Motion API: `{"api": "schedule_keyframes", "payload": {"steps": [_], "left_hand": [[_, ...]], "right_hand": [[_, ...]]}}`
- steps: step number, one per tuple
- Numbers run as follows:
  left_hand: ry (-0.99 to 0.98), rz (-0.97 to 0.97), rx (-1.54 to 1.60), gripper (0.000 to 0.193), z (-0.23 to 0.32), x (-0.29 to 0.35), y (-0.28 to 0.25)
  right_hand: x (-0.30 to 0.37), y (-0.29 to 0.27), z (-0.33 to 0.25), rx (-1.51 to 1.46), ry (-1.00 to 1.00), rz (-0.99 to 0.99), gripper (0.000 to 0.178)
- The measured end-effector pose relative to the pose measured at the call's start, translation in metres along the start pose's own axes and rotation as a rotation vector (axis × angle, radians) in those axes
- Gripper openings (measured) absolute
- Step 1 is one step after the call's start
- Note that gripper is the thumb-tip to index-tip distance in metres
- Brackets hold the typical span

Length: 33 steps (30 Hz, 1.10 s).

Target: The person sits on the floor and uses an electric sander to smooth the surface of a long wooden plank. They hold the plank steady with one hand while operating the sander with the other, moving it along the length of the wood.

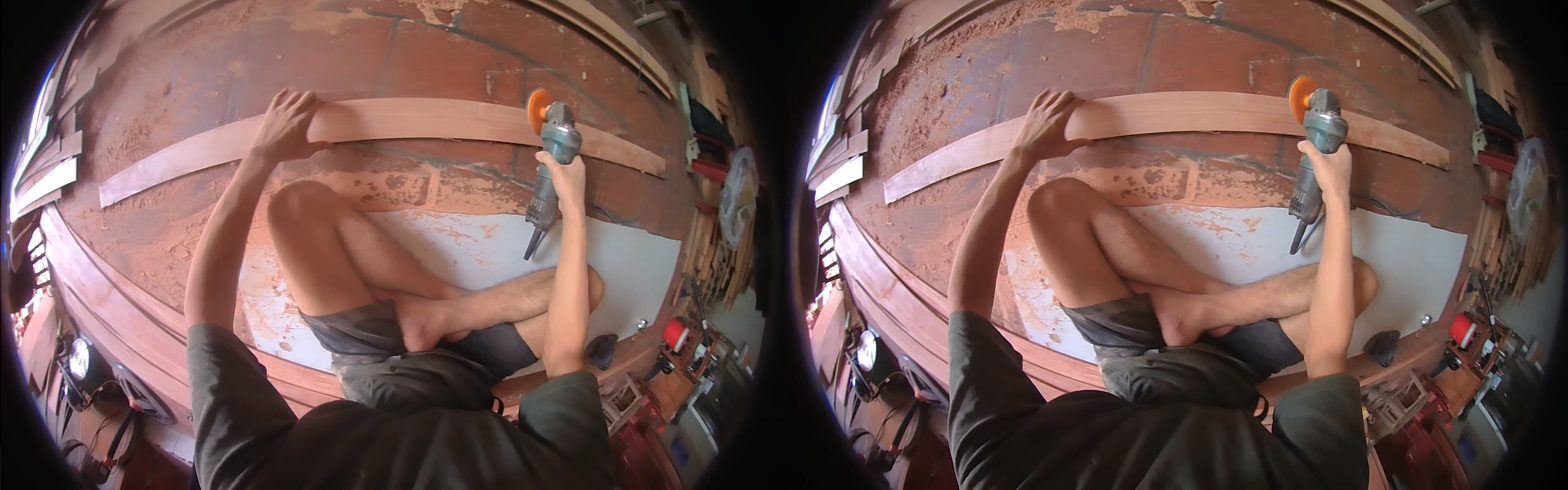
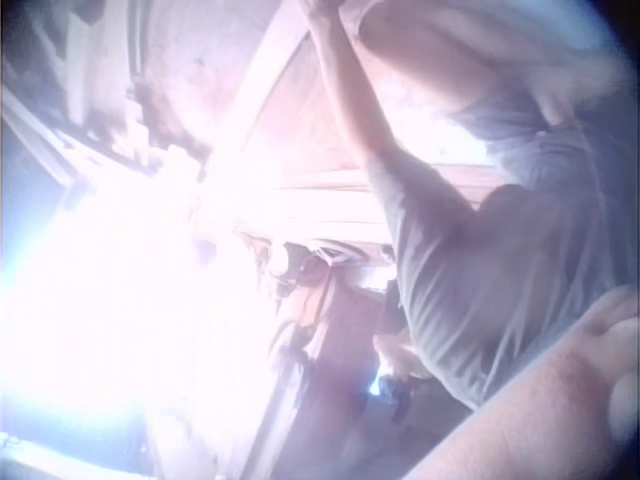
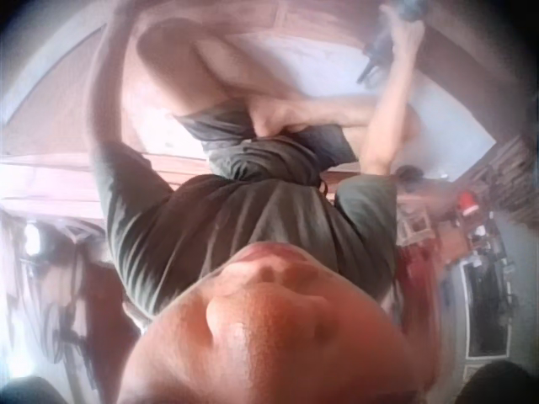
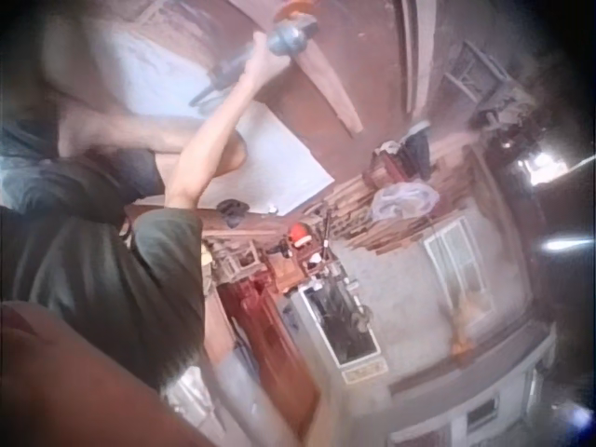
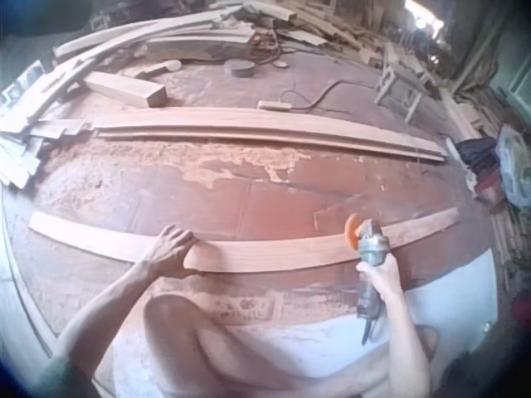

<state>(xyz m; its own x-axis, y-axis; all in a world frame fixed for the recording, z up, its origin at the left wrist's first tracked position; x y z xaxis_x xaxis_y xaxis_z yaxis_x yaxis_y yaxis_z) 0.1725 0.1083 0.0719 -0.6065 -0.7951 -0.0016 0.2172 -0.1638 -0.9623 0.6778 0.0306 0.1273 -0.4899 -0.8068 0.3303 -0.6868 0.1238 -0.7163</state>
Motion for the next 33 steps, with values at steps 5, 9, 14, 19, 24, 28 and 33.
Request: {"api": "schedule_keyframes", "payload": {"steps": [5, 9, 14, 19, 24, 28, 33], "left_hand": [[-0.046, -0.096, 0.182, 0.067, 0.048, -0.051, 0.003], [-0.081, -0.017, 0.159, 0.083, 0.029, -0.031, -0.018], [-0.553, -0.269, -0.003, 0.122, -0.033, 0.023, 0.024], [-0.692, -0.369, -0.028, 0.130, -0.047, 0.033, 0.040], [-0.514, -0.484, -0.175, 0.132, -0.064, 0.035, 0.060], [-0.731, -0.365, 0.005, 0.135, -0.059, 0.028, 0.055], [-0.727, -0.427, -0.077, 0.138, -0.063, 0.033, 0.057]], "right_hand": [[-0.021, -0.028, 0.028, 0.334, -0.017, 0.134, 0.058], [-0.039, -0.033, 0.037, 0.468, 0.005, 0.167, 0.066], [-0.022, 0.008, 0.004, 0.527, 0.054, 0.146, 0.082], [0.015, 0.059, -0.039, 0.529, 0.000, 0.029, 0.095], [-0.001, 0.035, -0.032, 0.588, 0.040, 0.039, 0.084], [-0.030, 0.005, 0.004, 0.535, 0.180, 0.079, 0.086], [0.010, 0.038, -0.024, 0.555, 0.098, 0.067, 0.087]]}}
Point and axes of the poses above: each hand's wrist, its own x-axis away from the middle knuckle, its own y-axis out of the palm, z = x × y, the point moved 3 cm from there along -x, towards the middle knuckle, and after that the axes turned 4 degrees about x, right-handed, at the moved point
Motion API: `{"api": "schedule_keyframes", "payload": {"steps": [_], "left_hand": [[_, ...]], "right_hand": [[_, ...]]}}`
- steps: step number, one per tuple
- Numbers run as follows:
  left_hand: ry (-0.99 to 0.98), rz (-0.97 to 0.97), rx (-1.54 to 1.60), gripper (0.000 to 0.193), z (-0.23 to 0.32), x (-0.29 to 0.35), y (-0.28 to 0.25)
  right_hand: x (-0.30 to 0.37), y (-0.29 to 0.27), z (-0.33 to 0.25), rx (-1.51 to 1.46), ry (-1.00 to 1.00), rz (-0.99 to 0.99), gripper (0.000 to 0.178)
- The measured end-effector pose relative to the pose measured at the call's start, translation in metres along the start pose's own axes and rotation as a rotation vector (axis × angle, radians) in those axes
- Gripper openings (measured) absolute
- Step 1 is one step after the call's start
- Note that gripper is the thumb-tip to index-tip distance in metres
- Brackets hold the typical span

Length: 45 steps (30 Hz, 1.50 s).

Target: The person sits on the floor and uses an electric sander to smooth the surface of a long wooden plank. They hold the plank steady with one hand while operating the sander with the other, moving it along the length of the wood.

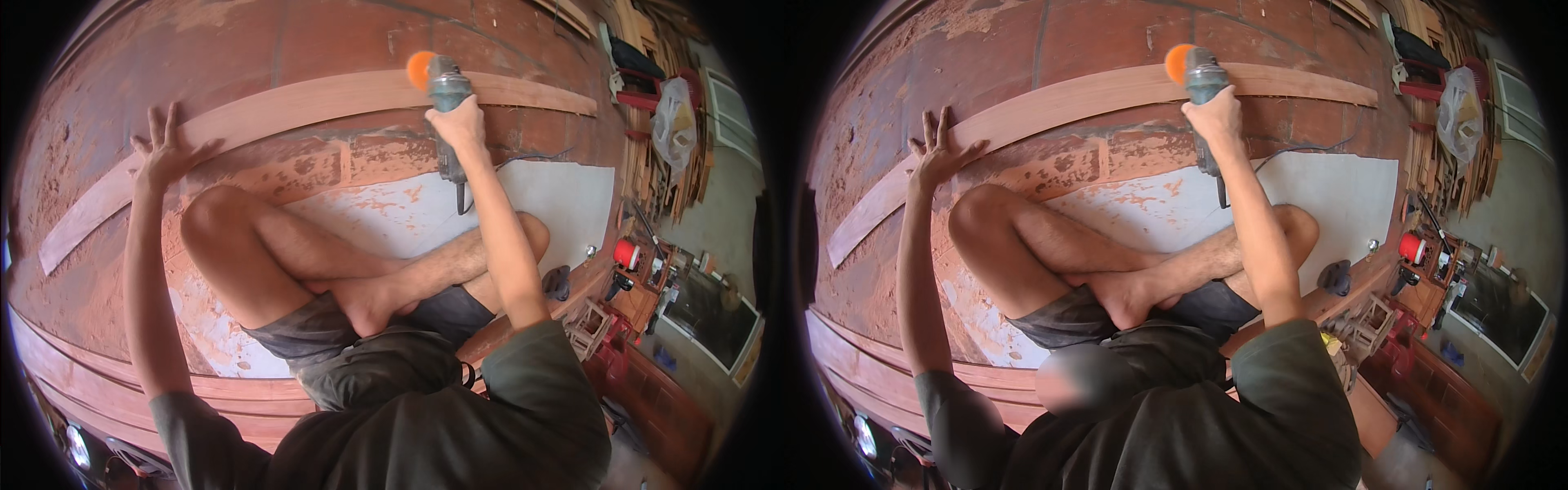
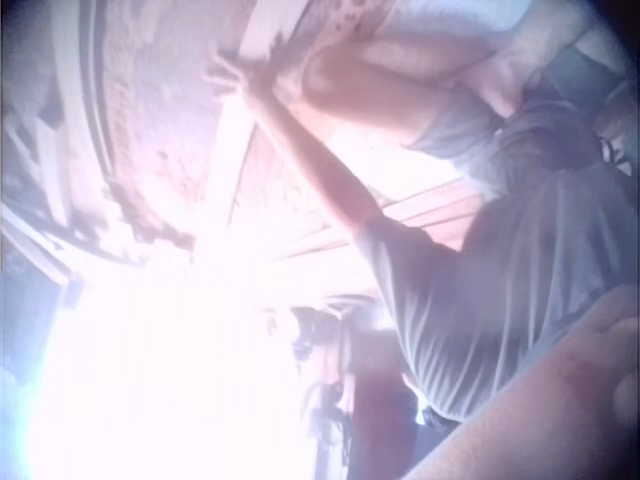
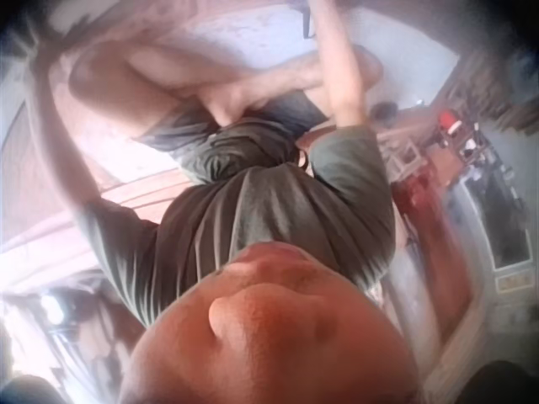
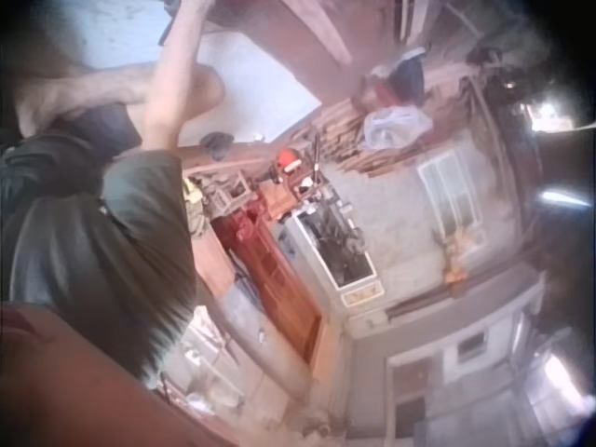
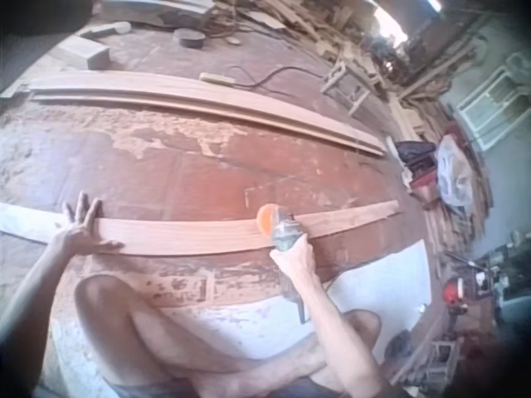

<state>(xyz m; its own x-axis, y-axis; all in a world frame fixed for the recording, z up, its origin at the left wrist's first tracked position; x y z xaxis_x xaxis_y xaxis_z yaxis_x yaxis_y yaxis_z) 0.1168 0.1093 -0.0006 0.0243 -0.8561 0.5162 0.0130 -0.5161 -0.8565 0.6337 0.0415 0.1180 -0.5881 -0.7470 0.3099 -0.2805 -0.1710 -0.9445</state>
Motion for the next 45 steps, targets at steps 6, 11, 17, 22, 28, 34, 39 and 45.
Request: {"api": "schedule_keyframes", "payload": {"steps": [6, 11, 17, 22, 28, 34, 39, 45], "left_hand": [[0.015, -0.008, 0.031, 0.137, 0.016, 0.011, -0.018], [-0.027, -0.151, -0.105, 0.138, 0.024, 0.018, -0.035], [-0.023, -0.166, -0.144, 0.144, 0.021, 0.018, -0.030], [-0.056, -0.140, -0.117, 0.144, 0.026, 0.014, -0.033], [-0.042, -0.048, -0.073, 0.145, 0.008, 0.004, -0.011], [-0.064, -0.090, -0.062, 0.145, 0.016, 0.009, -0.023], [-0.004, 0.005, -0.088, 0.145, -0.004, -0.004, -0.001], [-0.015, -0.079, -0.142, 0.146, 0.019, 0.011, -0.027]], "right_hand": [[-0.039, -0.015, 0.034, 0.022, 0.066, 0.035, 0.086], [-0.015, -0.004, 0.024, -0.016, 0.059, 0.058, 0.084], [-0.038, -0.015, 0.036, -0.025, 0.104, 0.019, 0.082], [-0.011, -0.002, 0.028, -0.036, 0.034, 0.076, 0.089], [-0.035, -0.015, 0.032, 0.007, 0.053, 0.018, 0.087], [-0.019, 0.001, 0.015, 0.015, -0.005, 0.069, 0.091], [-0.045, -0.016, 0.002, -0.022, 0.064, -0.021, 0.096], [-0.027, -0.005, 0.017, 0.018, 0.033, 0.051, 0.089]]}}
Point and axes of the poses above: each hand's wrist, its own x-axis away from the middle knuckle, its own y-axis out of the palm, z = x × y, the point moved 3 cm from there along -x, towards the middle knuckle, and after that the axes turned 4 degrees about x, right-handed, at the moved point
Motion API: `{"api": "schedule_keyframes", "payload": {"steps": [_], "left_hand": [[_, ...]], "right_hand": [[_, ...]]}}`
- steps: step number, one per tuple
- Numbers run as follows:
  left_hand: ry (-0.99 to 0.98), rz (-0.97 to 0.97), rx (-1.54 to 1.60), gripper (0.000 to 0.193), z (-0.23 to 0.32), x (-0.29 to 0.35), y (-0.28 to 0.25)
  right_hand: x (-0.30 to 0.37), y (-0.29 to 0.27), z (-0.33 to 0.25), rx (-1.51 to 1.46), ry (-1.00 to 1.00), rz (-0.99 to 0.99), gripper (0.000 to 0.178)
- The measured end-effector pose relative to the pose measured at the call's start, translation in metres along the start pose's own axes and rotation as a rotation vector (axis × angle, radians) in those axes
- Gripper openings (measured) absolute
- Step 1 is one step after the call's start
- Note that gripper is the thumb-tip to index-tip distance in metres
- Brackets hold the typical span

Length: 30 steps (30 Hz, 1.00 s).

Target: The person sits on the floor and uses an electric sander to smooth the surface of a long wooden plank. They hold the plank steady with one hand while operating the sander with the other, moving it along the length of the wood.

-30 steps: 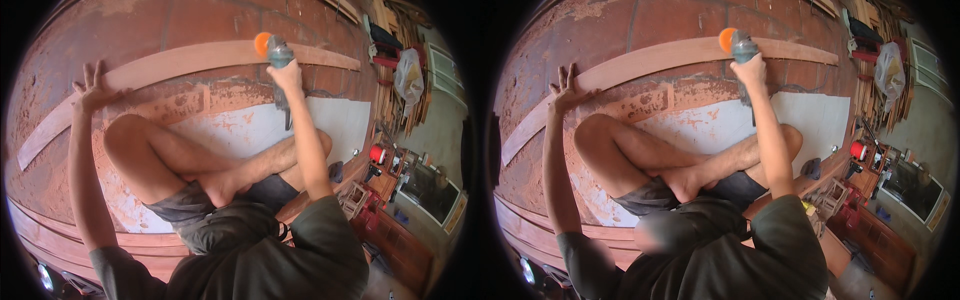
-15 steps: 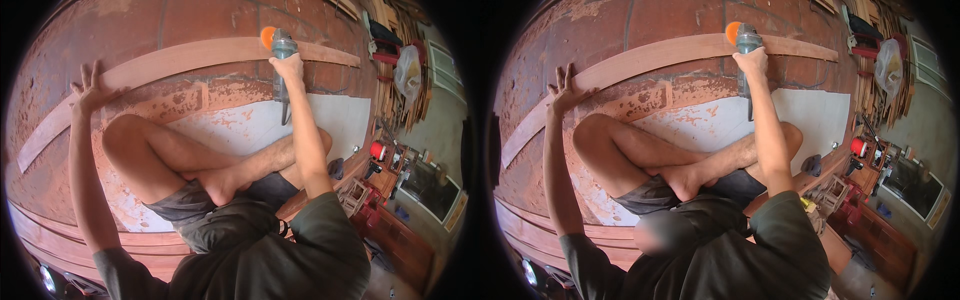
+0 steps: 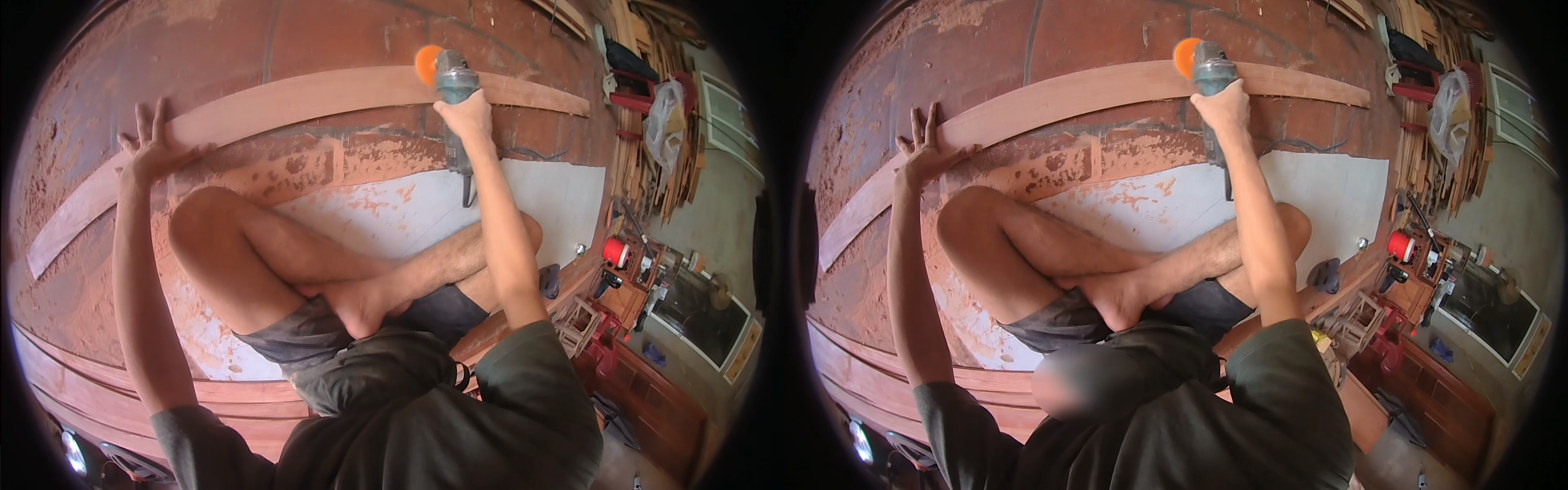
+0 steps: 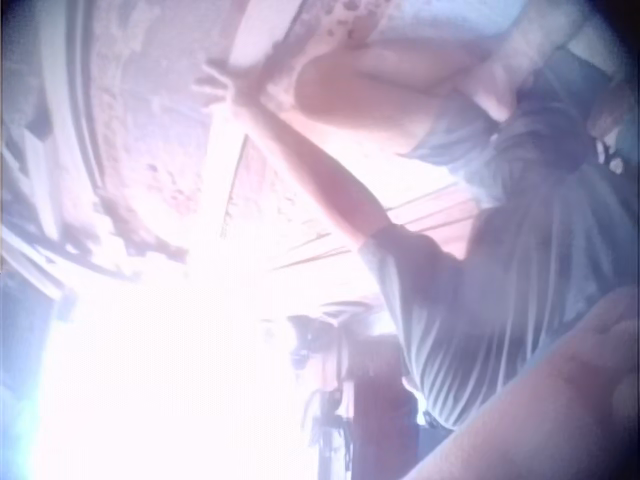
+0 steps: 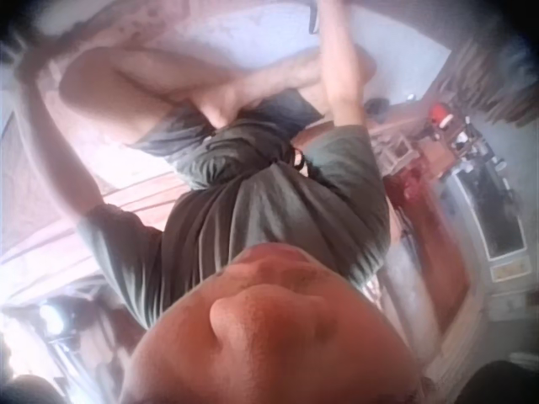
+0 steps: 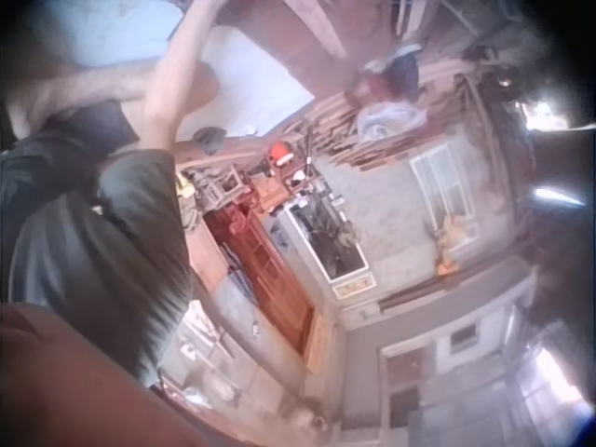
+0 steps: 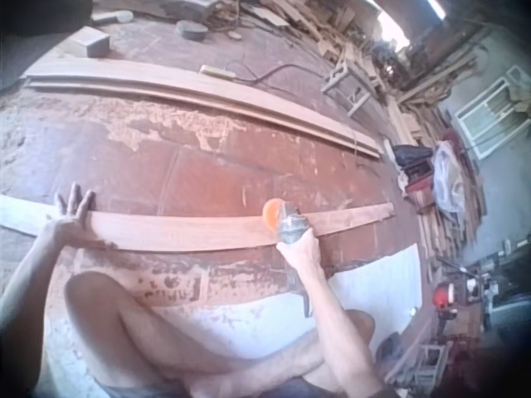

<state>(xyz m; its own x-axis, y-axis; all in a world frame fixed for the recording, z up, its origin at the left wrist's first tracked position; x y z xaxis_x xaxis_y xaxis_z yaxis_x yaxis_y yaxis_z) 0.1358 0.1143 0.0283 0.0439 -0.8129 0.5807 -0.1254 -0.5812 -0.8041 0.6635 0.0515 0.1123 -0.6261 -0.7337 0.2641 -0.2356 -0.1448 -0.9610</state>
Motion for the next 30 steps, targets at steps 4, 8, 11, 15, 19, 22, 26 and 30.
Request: {"api": "schedule_keyframes", "payload": {"steps": [4, 8, 11, 15, 19, 22, 26, 30], "left_hand": [[-0.041, -0.025, 0.042, 0.146, 0.000, -0.001, 0.000], [-0.038, -0.024, 0.032, 0.145, 0.003, -0.005, 0.004], [-0.016, 0.036, 0.032, 0.145, -0.007, -0.009, 0.016], [-0.027, 0.008, 0.096, 0.145, -0.001, -0.002, 0.008], [-0.004, 0.033, 0.066, 0.144, -0.006, -0.007, 0.017], [0.001, 0.066, 0.065, 0.144, -0.006, -0.012, 0.015], [0.031, 0.010, -0.006, 0.144, 0.002, -0.009, 0.008], [-0.033, 0.001, 0.090, 0.141, -0.003, 0.005, 0.001]], "right_hand": [[-0.013, -0.004, 0.013, -0.034, 0.070, -0.016, 0.082], [0.004, -0.002, 0.019, 0.020, -0.030, -0.020, 0.091], [-0.008, -0.004, 0.016, -0.018, 0.034, 0.032, 0.082], [0.015, 0.003, 0.019, -0.061, -0.002, 0.005, 0.087], [0.025, -0.001, 0.038, -0.005, -0.001, 0.014, 0.084], [0.003, -0.010, 0.051, -0.026, 0.112, 0.022, 0.081], [0.038, 0.009, 0.037, -0.044, 0.029, 0.021, 0.083], [0.033, 0.001, 0.030, 0.009, -0.042, -0.027, 0.086]]}}
Point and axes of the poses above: each hand's wrist, its own x-axis away from the middle knuckle, its own y-axis out of the palm, z = x × y, the point moved 3 cm from there along -x, towards the middle knuckle, and after that the axes turned 4 degrees about x, right-handed, at the moved point
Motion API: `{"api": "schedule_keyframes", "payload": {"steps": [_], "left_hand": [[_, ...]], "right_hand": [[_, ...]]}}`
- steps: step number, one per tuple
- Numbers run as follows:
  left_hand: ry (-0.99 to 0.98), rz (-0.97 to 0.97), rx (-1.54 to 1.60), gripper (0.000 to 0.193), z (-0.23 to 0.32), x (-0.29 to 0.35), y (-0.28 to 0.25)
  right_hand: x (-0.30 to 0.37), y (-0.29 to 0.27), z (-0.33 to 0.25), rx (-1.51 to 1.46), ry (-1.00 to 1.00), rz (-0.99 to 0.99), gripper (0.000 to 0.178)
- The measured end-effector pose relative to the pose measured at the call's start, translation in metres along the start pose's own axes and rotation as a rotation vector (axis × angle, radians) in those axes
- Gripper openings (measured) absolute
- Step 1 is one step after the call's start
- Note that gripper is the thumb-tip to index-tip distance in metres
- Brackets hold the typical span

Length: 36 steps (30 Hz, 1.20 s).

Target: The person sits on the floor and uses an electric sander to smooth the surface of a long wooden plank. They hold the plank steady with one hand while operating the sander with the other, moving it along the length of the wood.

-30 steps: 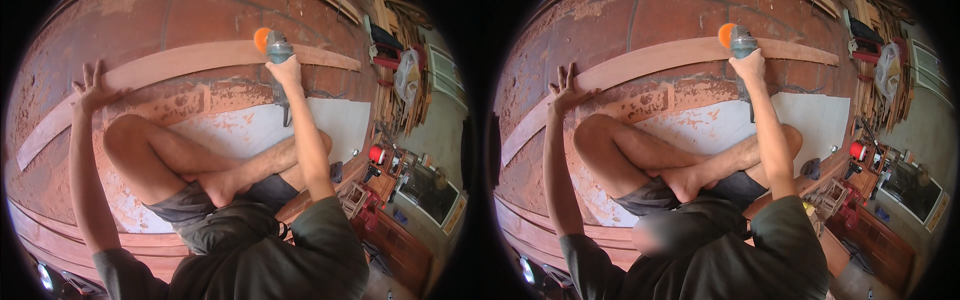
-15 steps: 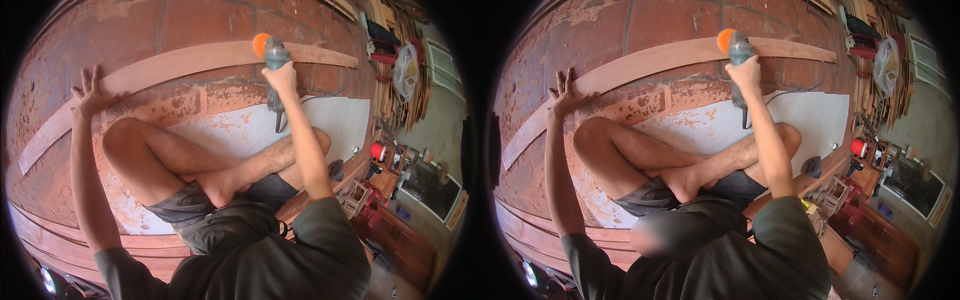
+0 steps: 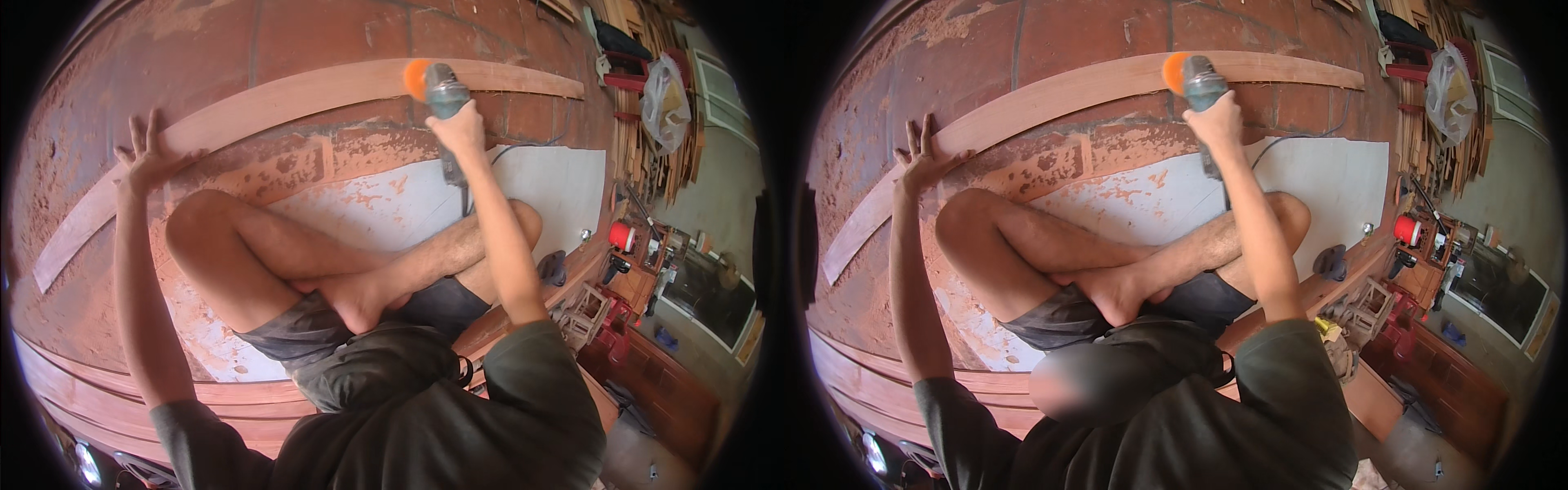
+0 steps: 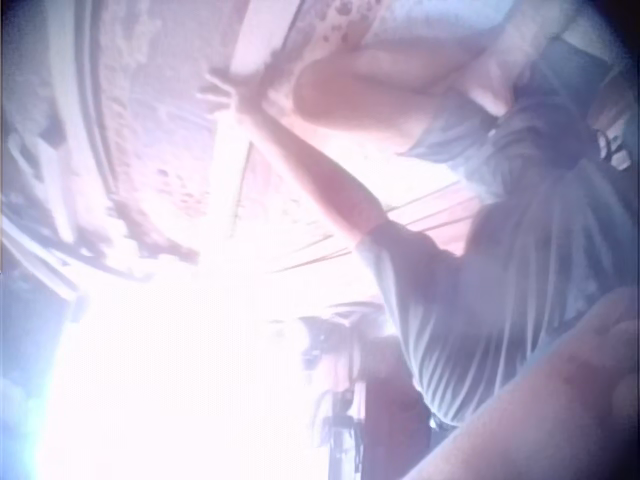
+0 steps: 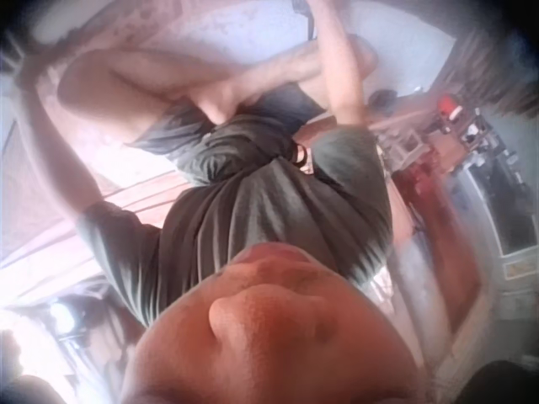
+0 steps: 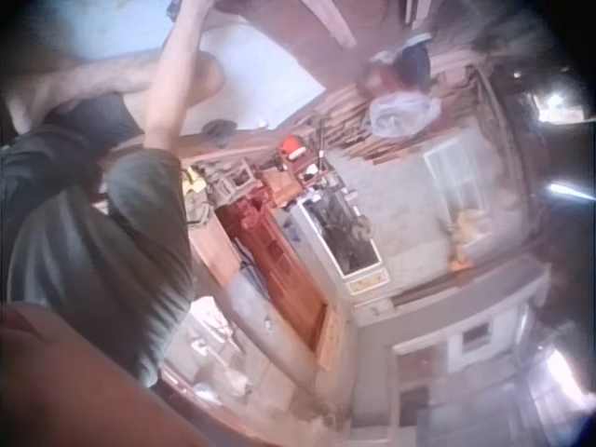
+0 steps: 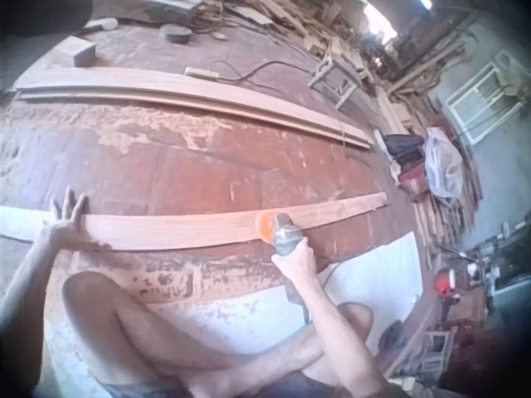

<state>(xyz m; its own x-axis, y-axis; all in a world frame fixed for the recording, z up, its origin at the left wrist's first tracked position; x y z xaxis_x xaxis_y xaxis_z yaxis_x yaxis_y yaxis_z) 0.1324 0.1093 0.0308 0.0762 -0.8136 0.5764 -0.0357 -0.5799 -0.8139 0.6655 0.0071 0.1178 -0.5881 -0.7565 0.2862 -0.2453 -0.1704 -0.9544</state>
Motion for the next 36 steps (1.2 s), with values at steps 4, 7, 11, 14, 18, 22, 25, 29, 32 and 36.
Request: {"api": "schedule_keyframes", "payload": {"steps": [4, 7, 11, 14, 18, 22, 25, 29, 32, 36], "left_hand": [[0.020, -0.018, 0.042, 0.141, 0.009, 0.006, -0.007], [0.024, -0.057, 0.010, 0.141, 0.019, 0.011, -0.017], [0.087, 0.070, -0.002, 0.141, -0.008, -0.011, 0.015], [0.087, 0.128, 0.086, 0.142, -0.010, -0.007, 0.018], [0.103, 0.183, 0.092, 0.143, 0.002, -0.005, 0.013], [0.071, 0.190, 0.042, 0.141, -0.004, -0.006, 0.018], [0.069, 0.187, 0.084, 0.140, -0.010, -0.007, 0.024], [0.076, 0.185, 0.146, 0.139, -0.006, -0.003, 0.018], [0.104, 0.227, 0.121, 0.140, -0.005, -0.011, 0.022], [0.065, 0.105, 0.090, 0.142, 0.014, 0.006, -0.002]], "right_hand": [[-0.034, -0.008, 0.015, -0.040, 0.176, 0.038, 0.084], [-0.007, 0.002, -0.008, -0.029, 0.111, 0.037, 0.084], [0.026, 0.011, -0.046, -0.055, -0.073, -0.016, 0.078], [0.011, 0.002, -0.042, -0.082, -0.045, -0.001, 0.079], [-0.015, -0.001, -0.016, -0.049, 0.112, 0.035, 0.081], [0.034, 0.020, -0.050, -0.043, -0.053, -0.002, 0.077], [0.049, 0.024, -0.065, -0.035, -0.097, -0.030, 0.076], [0.014, 0.006, -0.042, -0.024, -0.028, 0.013, 0.079], [-0.019, -0.001, -0.010, -0.013, 0.189, 0.027, 0.085], [0.015, 0.007, -0.036, -0.035, 0.094, 0.028, 0.084]]}}
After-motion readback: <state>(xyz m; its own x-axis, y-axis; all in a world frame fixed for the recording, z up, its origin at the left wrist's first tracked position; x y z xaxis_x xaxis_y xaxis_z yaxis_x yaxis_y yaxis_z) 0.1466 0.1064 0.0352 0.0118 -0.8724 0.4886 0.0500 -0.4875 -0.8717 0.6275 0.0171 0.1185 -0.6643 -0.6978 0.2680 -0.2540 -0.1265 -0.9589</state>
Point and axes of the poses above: each hand's wrist, its own x-axis away from the middle knuckle, its own y-axis out of the palm, z = x × y, the point moved 3 cm from there along -x, towards the middle knuckle, and after that the axes turned 4 degrees about x, right-handed, at the moved point
